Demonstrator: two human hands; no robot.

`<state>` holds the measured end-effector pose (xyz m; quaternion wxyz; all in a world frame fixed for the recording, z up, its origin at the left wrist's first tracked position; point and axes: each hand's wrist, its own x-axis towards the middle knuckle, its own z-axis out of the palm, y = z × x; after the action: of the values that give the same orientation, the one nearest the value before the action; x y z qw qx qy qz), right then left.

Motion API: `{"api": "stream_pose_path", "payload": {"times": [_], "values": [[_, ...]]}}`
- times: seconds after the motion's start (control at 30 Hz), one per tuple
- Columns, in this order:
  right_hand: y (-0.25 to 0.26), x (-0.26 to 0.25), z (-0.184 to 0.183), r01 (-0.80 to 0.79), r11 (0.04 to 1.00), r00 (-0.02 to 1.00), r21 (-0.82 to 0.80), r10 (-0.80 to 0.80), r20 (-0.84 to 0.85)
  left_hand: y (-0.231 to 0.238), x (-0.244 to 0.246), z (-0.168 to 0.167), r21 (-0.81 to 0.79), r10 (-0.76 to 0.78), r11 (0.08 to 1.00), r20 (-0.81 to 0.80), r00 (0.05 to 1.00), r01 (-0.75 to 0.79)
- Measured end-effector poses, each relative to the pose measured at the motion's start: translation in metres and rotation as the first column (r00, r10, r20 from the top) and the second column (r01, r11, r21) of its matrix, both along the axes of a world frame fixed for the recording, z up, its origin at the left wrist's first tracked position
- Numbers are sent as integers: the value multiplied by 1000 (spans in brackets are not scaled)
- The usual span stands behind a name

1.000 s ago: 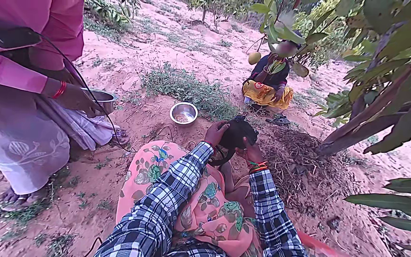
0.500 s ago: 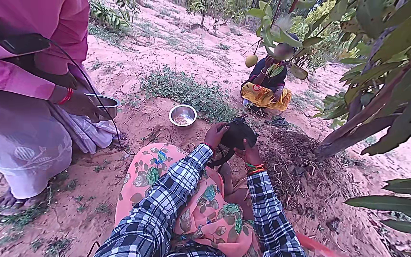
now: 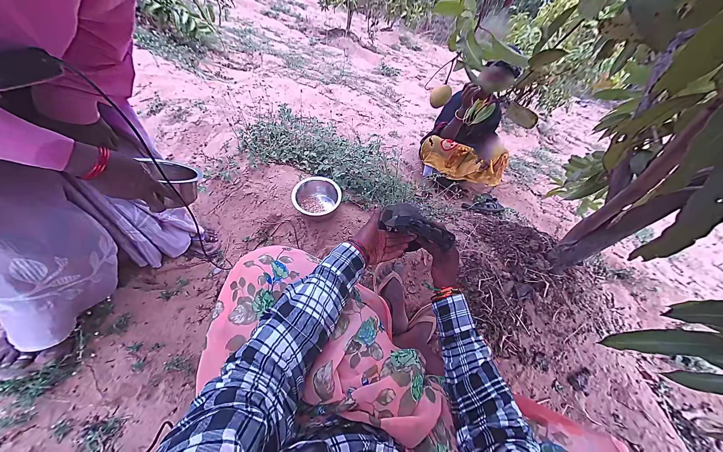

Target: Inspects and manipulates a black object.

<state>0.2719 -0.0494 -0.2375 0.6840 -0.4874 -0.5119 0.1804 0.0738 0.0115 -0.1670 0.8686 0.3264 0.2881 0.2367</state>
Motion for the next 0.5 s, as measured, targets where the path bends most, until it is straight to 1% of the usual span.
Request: {"api": "stream_pose_path", "payload": {"times": [0.03, 0.07, 0.17, 0.23, 0.27, 0.33, 0.4, 0.5], "values": [[-2, -2, 0, -31, 999, 1000, -17, 31, 3, -9, -3, 14, -35, 42, 998, -16, 999, -43], [-3, -3, 0, -62, 998, 998, -33, 62, -6, -13, -4, 21, -44, 86, 995, -38, 996, -88], [-4, -9, 1, -129, 989, 988, -73, 121, -100, -4, -8, 5, -10, 77, 997, 30, 997, -77], [-5, -11, 3, -169, 979, 974, -115, 148, -169, -9, -9, 14, -63, 120, 991, 13, 993, -119], [-5, -11, 3, -181, 974, 970, -138, 153, -191, -7, -8, 13, -96, 129, 987, 22, 991, -126], [-3, -10, 4, -185, 967, 962, -177, 141, -234, 7, 0, -4, -151, 148, 979, 49, 988, -139], [-2, -10, 5, -169, 965, 959, -201, 114, -258, 15, 5, -17, -171, 156, 975, 95, 983, -138], [-1, -10, 9, -137, 963, 965, -232, 76, -252, 14, 8, -17, -168, 197, 970, 107, 975, -177]]}}
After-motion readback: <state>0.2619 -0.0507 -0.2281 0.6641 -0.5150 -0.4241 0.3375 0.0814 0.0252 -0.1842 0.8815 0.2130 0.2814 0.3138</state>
